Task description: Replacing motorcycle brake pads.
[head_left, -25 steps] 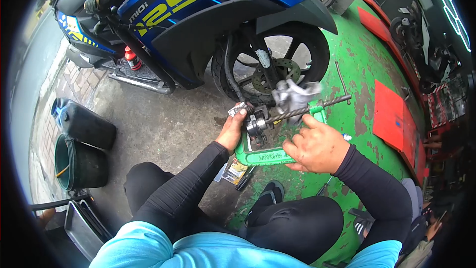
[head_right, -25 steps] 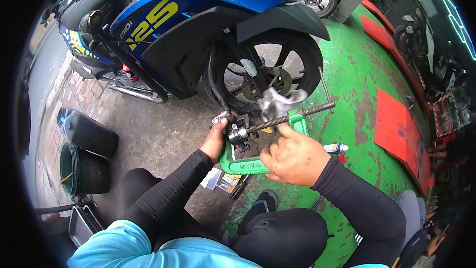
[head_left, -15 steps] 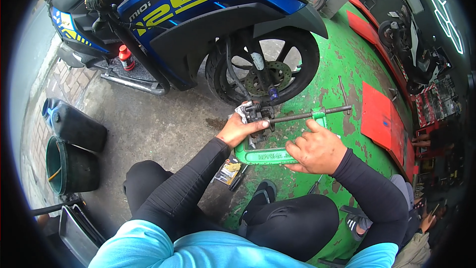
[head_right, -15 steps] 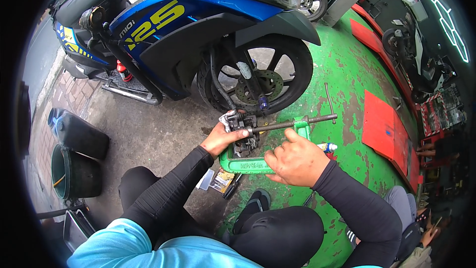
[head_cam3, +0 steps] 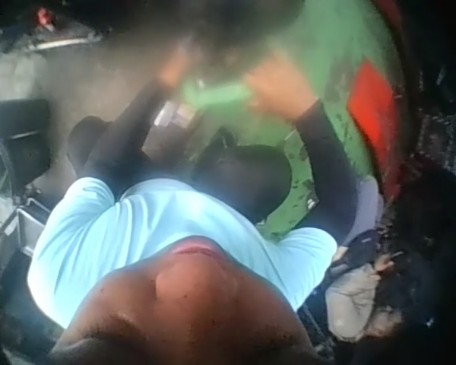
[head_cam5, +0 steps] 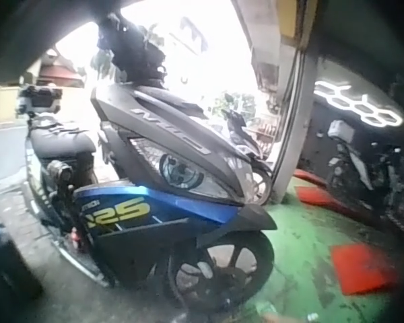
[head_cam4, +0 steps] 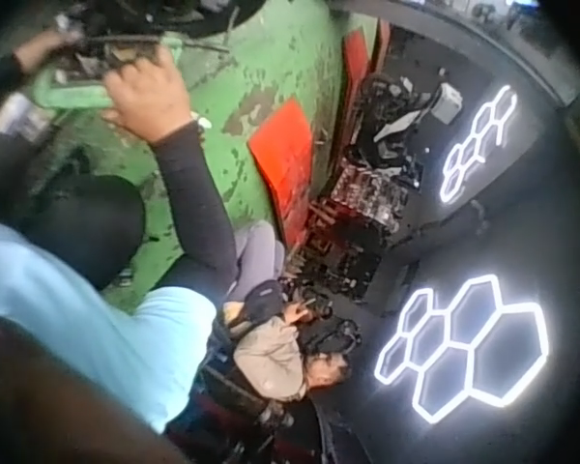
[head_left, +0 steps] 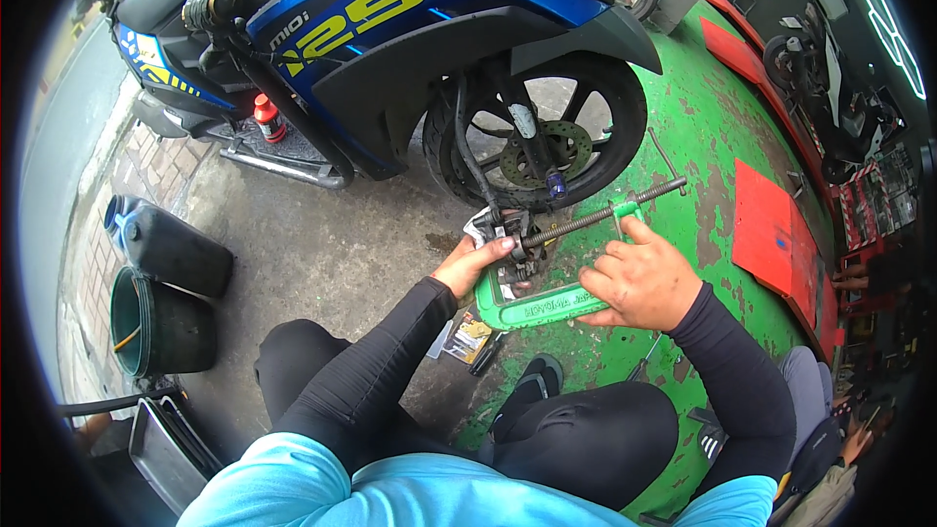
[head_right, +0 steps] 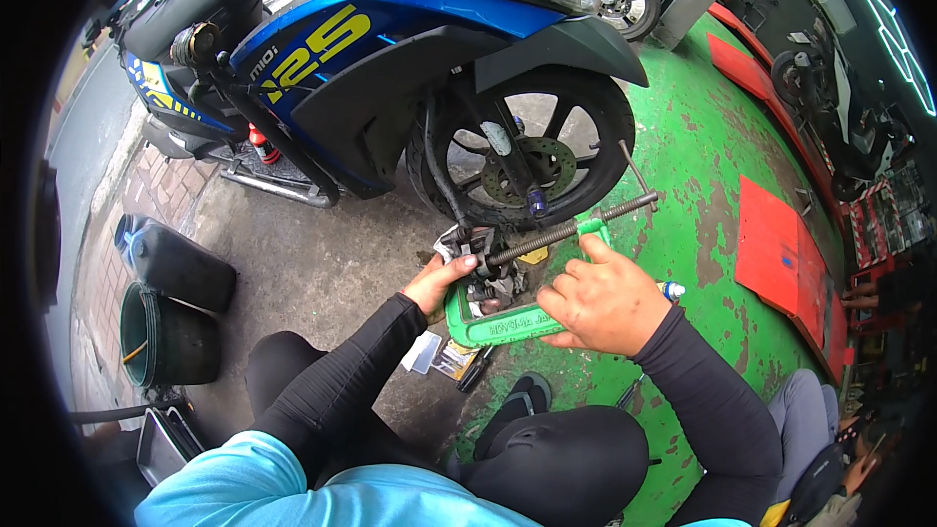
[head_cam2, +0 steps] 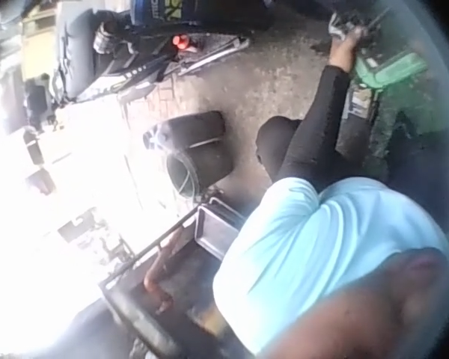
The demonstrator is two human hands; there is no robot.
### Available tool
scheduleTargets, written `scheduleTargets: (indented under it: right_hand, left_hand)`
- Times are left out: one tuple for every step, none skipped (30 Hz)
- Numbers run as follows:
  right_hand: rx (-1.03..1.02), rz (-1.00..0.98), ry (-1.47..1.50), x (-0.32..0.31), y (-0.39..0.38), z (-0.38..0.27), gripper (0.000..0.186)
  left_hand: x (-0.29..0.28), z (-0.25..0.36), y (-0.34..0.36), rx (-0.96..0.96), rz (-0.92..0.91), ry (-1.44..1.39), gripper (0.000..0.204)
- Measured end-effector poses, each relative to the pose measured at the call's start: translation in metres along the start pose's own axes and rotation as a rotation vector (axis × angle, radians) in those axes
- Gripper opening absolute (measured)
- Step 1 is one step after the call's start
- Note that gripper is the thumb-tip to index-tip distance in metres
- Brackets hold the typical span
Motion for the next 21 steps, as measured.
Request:
scheduleTargets:
  right_hand:
    - [-0.003, 0.014, 0.021, -0.005, 0.000, 0.001, 0.041]
    - [-0.001, 0.014, 0.019, -0.009, 0.002, 0.002, 0.041]
    - [-0.011, -0.001, -0.002, -0.011, 0.003, 0.001, 0.042]
    - [-0.020, -0.017, -0.024, -0.014, 0.004, -0.001, 0.042]
    - [-0.017, -0.023, -0.027, -0.017, 0.006, -0.001, 0.042]
    - [0.000, -0.036, -0.025, -0.021, 0.010, 0.001, 0.043]
    - [0.018, -0.051, -0.026, -0.025, 0.012, 0.002, 0.044]
    - [0.023, -0.059, -0.033, -0.031, 0.013, 0.000, 0.044]
    - [0.046, -0.061, -0.031, -0.038, 0.015, 0.002, 0.044]
    - [0.071, -0.063, -0.029, -0.045, 0.017, 0.003, 0.044]
    - [0.070, -0.072, -0.039, -0.053, 0.019, 0.000, 0.044]
    - [0.101, -0.045, -0.045, -0.063, 0.023, -0.003, 0.044]
    - [0.131, -0.016, -0.051, -0.074, 0.025, -0.005, 0.044]
    - [0.129, -0.025, -0.062, -0.082, 0.025, -0.008, 0.044]
    - [0.189, 0.076, -0.016, -0.100, 0.024, -0.008, 0.045]
    - [0.246, 0.181, 0.030, -0.115, 0.022, -0.008, 0.046]
    - [0.278, 0.244, 0.067, -0.126, 0.012, -0.001, 0.041]
    - [0.283, 0.243, 0.052, -0.117, -0.002, 0.002, 0.041]
    - [0.639, 0.479, 0.481, -0.110, -0.036, 0.043, 0.042]
    - [0.981, 0.722, 0.925, -0.085, -0.075, 0.079, 0.044]
    - [0.983, 0.722, 0.919, -0.074, -0.068, 0.083, 0.044]
  left_hand:
    - [0.005, -0.002, -0.001, 0.015, -0.033, -0.033, 0.067]
    - [0.010, -0.003, -0.001, 0.030, -0.066, -0.068, 0.068]
    - [0.012, -0.006, 0.001, 0.061, -0.035, -0.072, 0.073]
    - [0.013, -0.008, 0.000, 0.059, -0.039, -0.076, 0.073]
    - [0.011, -0.013, 0.000, 0.040, -0.023, -0.146, 0.072]
    - [0.010, -0.018, 0.000, 0.022, -0.009, -0.216, 0.072]
    - [0.004, -0.028, 0.001, -0.018, 0.053, -0.259, 0.065]
    - [0.004, -0.033, 0.001, -0.020, 0.045, -0.267, 0.065]
    - [0.007, -0.038, 0.001, -0.060, 0.058, -0.321, 0.060]
    - [0.011, -0.043, 0.002, -0.101, 0.070, -0.376, 0.057]
    - [0.015, -0.043, 0.006, -0.075, 0.073, -0.369, 0.057]
    - [0.017, -0.045, 0.010, -0.072, 0.065, -0.383, 0.057]
    - [0.023, -0.042, 0.016, -0.032, -0.003, -0.438, 0.059]
    - [0.029, -0.039, 0.020, 0.007, -0.070, -0.492, 0.060]
    - [0.033, -0.039, 0.022, 0.002, -0.086, -0.504, 0.060]
    - [0.035, -0.035, 0.024, 0.034, -0.090, -0.518, 0.058]
    - [0.036, -0.031, 0.025, 0.066, -0.090, -0.531, 0.056]
    - [0.037, -0.026, 0.026, 0.103, -0.094, -0.542, 0.054]
    - [0.039, -0.030, 0.027, 0.086, -0.114, -0.556, 0.056]
    - [0.043, -0.028, 0.028, 0.081, -0.133, -0.567, 0.056]
    - [0.043, -0.025, 0.026, 0.076, -0.140, -0.532, 0.057]
Point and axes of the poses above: each hand's wrist, its own y-axis towards the middle knuckle, its own x-axis out of the palm, z = x × y, the point moved 9 cm from there along y, towards the middle knuckle, and after that the axes turned 12 degrees about x, right-handed, at the moved point
